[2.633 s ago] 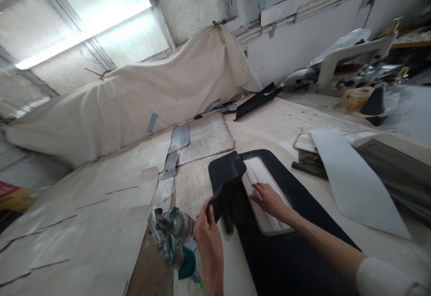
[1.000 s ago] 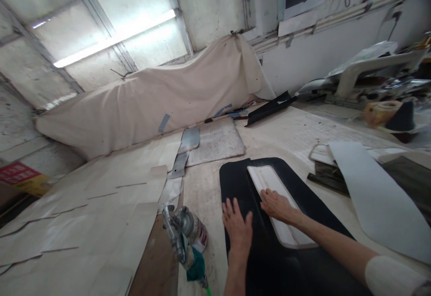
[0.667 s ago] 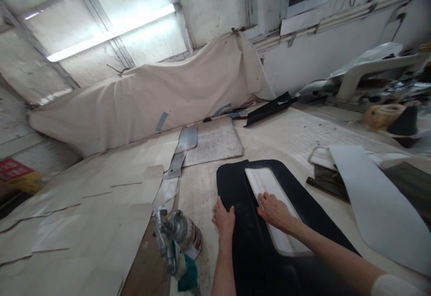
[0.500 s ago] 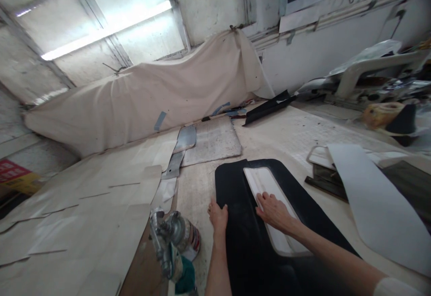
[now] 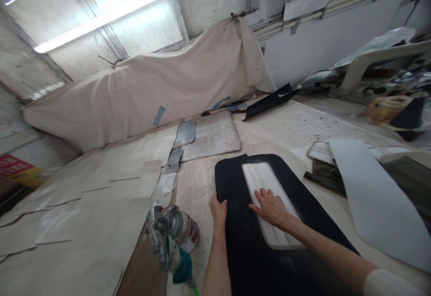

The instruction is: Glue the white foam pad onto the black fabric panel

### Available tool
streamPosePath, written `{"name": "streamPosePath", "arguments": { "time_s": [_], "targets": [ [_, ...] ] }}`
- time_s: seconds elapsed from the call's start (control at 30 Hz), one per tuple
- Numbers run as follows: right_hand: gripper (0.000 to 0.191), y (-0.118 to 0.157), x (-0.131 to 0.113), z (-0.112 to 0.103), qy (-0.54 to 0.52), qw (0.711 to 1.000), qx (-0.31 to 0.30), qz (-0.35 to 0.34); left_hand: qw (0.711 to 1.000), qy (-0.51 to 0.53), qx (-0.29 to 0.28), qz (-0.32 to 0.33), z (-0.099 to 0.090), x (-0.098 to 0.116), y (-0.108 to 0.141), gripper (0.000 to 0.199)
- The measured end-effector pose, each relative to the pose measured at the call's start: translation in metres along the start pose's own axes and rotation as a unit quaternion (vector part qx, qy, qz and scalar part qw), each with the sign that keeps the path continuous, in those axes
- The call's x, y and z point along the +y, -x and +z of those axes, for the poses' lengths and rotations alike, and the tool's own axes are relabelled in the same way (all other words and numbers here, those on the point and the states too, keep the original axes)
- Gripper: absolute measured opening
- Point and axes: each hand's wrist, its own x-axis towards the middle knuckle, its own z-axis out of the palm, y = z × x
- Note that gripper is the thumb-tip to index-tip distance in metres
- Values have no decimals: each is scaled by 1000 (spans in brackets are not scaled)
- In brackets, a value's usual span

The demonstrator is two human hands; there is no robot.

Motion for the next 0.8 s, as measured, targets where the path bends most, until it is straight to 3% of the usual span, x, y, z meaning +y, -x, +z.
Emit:
{"name": "streamPosePath", "arguments": {
  "time_s": [0.17, 0.4, 0.63, 0.8],
  "targets": [
    [18, 2, 21, 8, -20, 998, -32, -59, 999, -9, -39, 2, -6, 4, -1, 41],
    [33, 13, 36, 11, -38, 994, -22, -101, 998, -39, -46, -25, -5, 6, 1, 75],
    [37, 17, 36, 15, -39, 995, -2, -96, 995, -58, -50, -58, -5, 16, 1, 68],
    [39, 18, 37, 18, -40, 994, 2, -99, 995, -72, -33, -54, -3, 22, 9, 82]
  ]
}}
